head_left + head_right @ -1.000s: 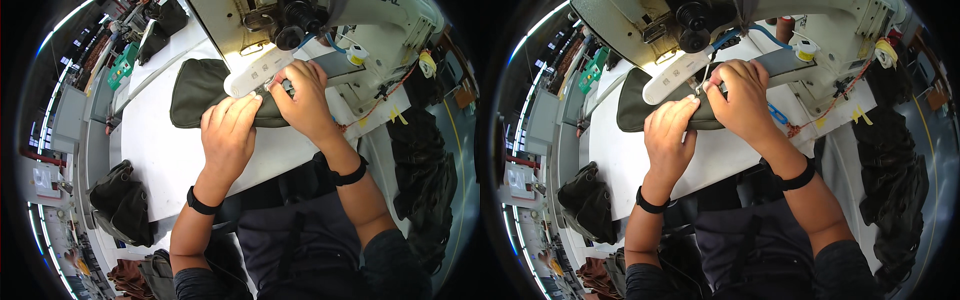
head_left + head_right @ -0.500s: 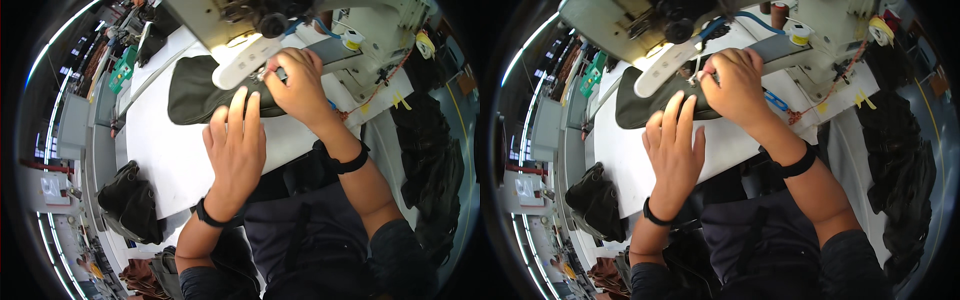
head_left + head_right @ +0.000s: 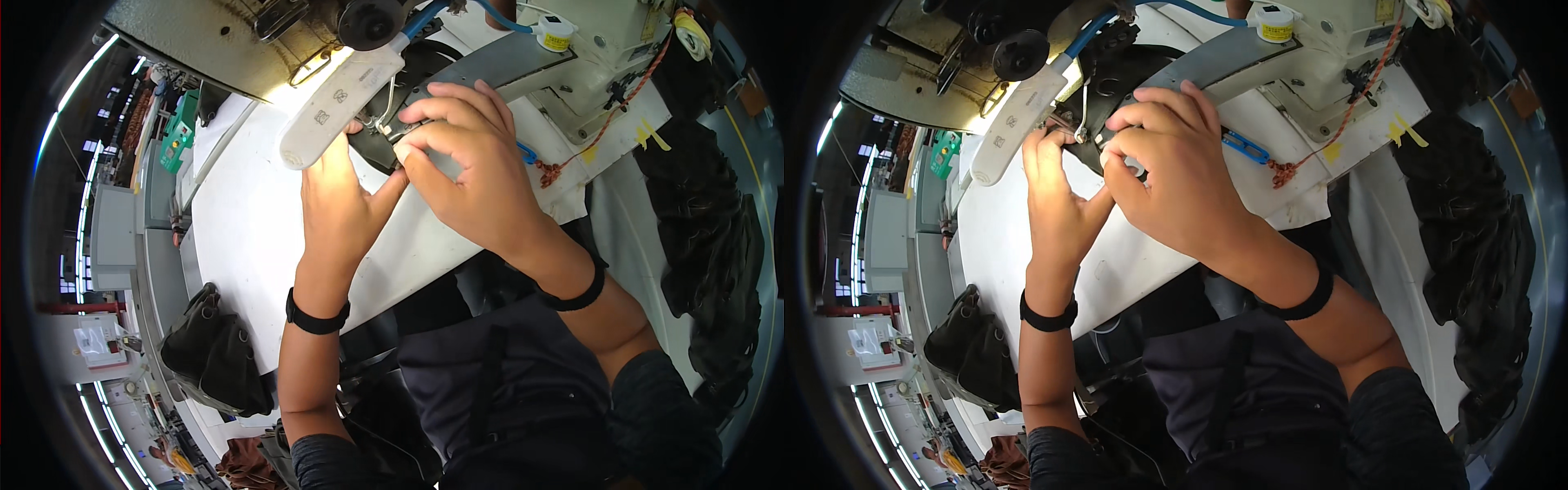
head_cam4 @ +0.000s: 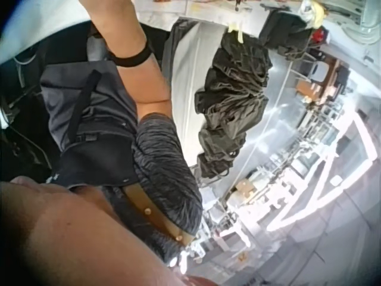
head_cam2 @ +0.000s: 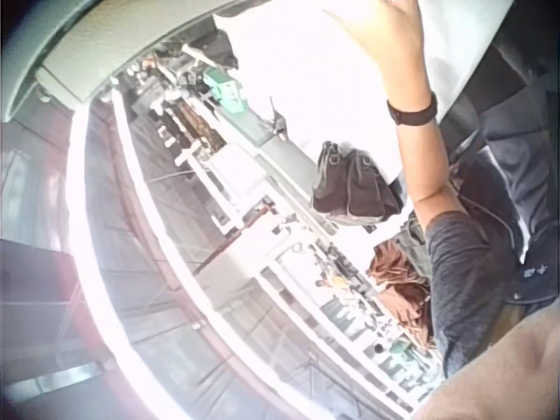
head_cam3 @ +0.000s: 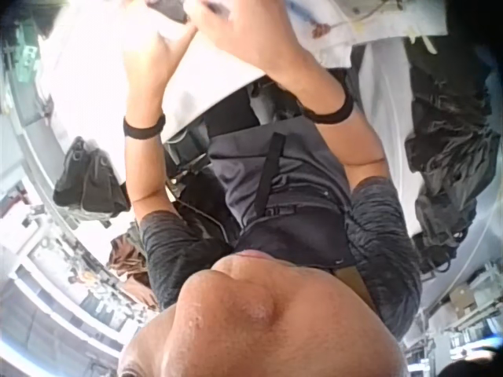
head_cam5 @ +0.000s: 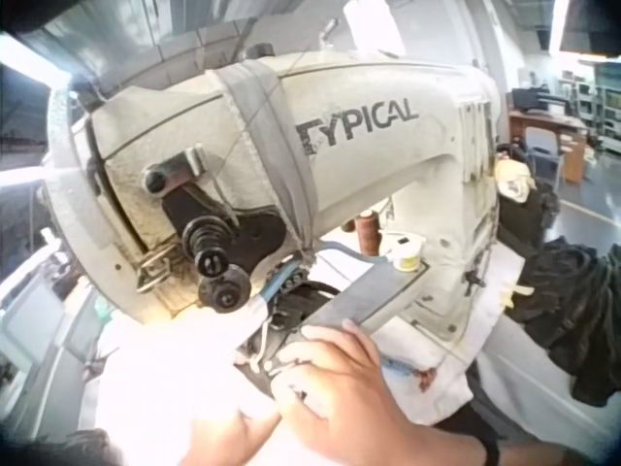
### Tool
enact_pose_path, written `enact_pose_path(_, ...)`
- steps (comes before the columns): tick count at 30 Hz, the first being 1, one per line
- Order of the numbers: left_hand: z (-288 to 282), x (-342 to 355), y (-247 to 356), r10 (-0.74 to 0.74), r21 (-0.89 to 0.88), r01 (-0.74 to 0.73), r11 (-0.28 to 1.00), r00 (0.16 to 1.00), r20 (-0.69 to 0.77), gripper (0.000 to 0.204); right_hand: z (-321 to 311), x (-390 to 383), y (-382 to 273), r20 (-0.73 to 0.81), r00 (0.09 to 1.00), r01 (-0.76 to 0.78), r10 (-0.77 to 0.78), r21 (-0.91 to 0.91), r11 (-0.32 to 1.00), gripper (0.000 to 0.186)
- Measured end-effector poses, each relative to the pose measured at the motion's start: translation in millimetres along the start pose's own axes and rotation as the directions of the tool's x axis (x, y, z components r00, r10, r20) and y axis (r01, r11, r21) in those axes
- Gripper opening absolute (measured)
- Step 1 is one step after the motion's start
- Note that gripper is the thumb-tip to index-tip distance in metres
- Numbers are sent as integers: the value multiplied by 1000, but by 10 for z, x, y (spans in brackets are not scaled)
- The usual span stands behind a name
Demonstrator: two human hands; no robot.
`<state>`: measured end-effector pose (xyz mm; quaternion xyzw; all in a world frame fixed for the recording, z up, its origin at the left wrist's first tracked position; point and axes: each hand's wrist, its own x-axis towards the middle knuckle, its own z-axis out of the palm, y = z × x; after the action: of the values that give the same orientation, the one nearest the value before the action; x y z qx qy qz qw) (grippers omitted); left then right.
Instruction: The person operates an industrial sewing machine to stitch a dark green fabric bag. They guide the bag under the needle to sew along the edges and zipper, then trim excess thread with scissors.
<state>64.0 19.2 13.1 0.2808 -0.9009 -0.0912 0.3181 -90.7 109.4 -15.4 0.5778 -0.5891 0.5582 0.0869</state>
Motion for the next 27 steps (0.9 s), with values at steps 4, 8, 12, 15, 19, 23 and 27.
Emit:
enact_pose_path(4,71,40,-37,67,-41,-68,997,997,-40,64,-9,39,50,-63,996,60,-56,63,996,7)
enact_pose_path(8,54,-72,-95,70,-29,-73,997,993,-92,57,-85,313,65,-82,996,-14,46,347,938,16)
enact_pose_path(12,77,-166,-36,128,44,-121,992,960,-251,45,50,441,129,-12,982,-160,189,486,859,26)
enact_pose_path(15,90,-177,-23,193,22,-196,980,932,-306,30,199,440,198,-91,988,-75,122,408,910,21)
enact_pose_path(19,193,-224,-16,73,-158,-132,978,940,-335,23,309,335,255,-193,979,74,-64,44,996,17)
enact_pose_path(23,226,-215,21,82,-156,-142,977,937,-341,25,275,303,285,-162,985,72,-63,53,996,16)
enact_pose_path(27,215,-245,-7,133,-84,-172,981,928,-348,29,262,292,255,-170,982,90,-80,53,995,9)
